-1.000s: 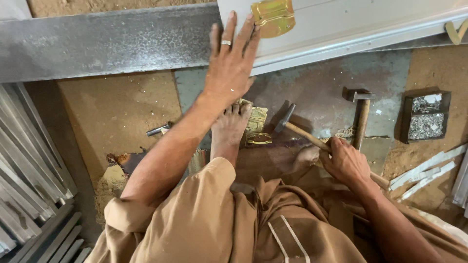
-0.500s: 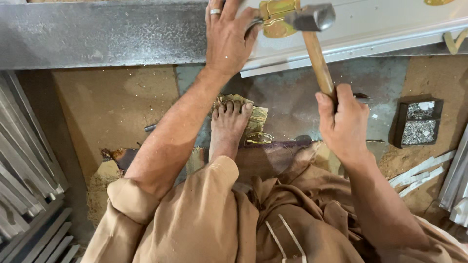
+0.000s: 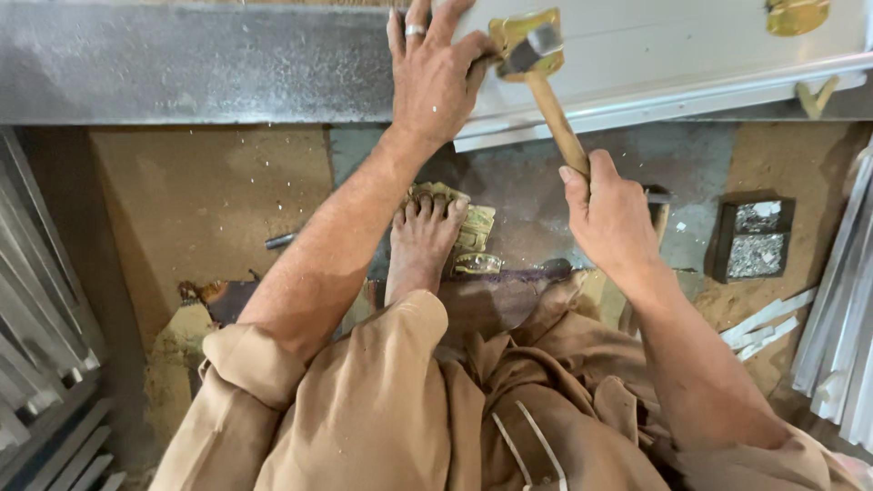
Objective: The person sits on the floor of a workshop and hammers brass hinges onto the edge of white metal panels, positioning each hinge by hand and driving nails with a hammer. They work on several hinge positions, reposition the panel, and place the finished panel onto a stack of similar panels.
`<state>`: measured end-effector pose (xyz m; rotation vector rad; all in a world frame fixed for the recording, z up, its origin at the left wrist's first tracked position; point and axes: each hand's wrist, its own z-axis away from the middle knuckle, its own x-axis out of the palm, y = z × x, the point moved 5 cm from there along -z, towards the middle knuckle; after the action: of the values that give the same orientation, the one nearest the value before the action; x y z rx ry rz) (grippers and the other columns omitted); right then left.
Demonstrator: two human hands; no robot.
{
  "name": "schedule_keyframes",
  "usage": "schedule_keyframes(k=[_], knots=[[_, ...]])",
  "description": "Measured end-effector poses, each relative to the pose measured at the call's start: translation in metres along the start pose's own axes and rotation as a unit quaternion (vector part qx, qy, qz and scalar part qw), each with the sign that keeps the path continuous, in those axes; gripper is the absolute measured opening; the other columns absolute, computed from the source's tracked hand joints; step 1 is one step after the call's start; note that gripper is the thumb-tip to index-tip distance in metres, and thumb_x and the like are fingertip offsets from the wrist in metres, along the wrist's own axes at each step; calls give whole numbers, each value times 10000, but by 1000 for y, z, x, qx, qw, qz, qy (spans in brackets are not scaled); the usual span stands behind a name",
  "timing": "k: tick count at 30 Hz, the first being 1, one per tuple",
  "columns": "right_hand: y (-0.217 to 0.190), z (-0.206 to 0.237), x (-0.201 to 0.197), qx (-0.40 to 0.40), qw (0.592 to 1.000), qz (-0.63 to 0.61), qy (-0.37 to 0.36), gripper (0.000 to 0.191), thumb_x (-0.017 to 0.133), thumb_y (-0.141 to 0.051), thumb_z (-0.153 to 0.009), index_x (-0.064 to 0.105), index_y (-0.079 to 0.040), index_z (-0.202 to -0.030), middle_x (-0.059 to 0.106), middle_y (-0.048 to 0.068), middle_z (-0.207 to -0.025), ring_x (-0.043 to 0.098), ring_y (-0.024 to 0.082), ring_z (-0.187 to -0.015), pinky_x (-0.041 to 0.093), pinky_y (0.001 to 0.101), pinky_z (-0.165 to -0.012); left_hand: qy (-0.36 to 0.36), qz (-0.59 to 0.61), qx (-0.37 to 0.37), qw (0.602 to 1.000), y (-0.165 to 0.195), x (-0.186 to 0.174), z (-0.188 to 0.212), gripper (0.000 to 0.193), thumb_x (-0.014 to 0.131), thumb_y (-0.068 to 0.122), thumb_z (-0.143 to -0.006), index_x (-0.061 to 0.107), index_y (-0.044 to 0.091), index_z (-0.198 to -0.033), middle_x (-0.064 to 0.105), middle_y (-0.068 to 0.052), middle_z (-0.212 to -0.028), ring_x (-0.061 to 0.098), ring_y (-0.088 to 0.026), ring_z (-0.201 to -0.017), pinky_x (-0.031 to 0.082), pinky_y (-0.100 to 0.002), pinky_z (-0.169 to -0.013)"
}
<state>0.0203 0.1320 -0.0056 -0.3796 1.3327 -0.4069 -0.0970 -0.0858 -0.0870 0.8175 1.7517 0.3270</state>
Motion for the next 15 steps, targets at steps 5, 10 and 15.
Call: schedule_keyframes(k=[5, 10, 15], knots=[[-12, 7, -15, -70, 993, -38, 91, 281, 563, -261, -1131, 518, 3, -1045, 589, 235, -727, 616, 479, -694, 455, 510, -581, -2, -18, 2, 1000, -4, 5, -1, 107, 789, 200, -924, 755, 204, -1026, 504, -48, -1487, 255, -387, -1500, 202, -765, -1160], [8, 5, 10, 115, 989, -38, -85, 325, 466, -354, -1097, 517, -35, -1066, 609, 166, -650, 627, 380, -525, 468, 495, -451, 35, -30, 41, 998, -5, 8, 4, 71, 775, 209, -995, 738, 234, -1050, 460, -44, -1525, 188, -373, -1526, 165, -765, -1198], [12, 4, -3, 2, 997, -81, 11, 373, 542, -365, -1110, 556, -5, -1016, 627, 95, -724, 621, 249, -622, 474, 383, -556, 11, -32, 20, 999, -7, 11, 4, 85, 764, 170, -950, 736, 223, -1010, 473, -37, -1524, 173, -373, -1544, 164, -767, -1190]])
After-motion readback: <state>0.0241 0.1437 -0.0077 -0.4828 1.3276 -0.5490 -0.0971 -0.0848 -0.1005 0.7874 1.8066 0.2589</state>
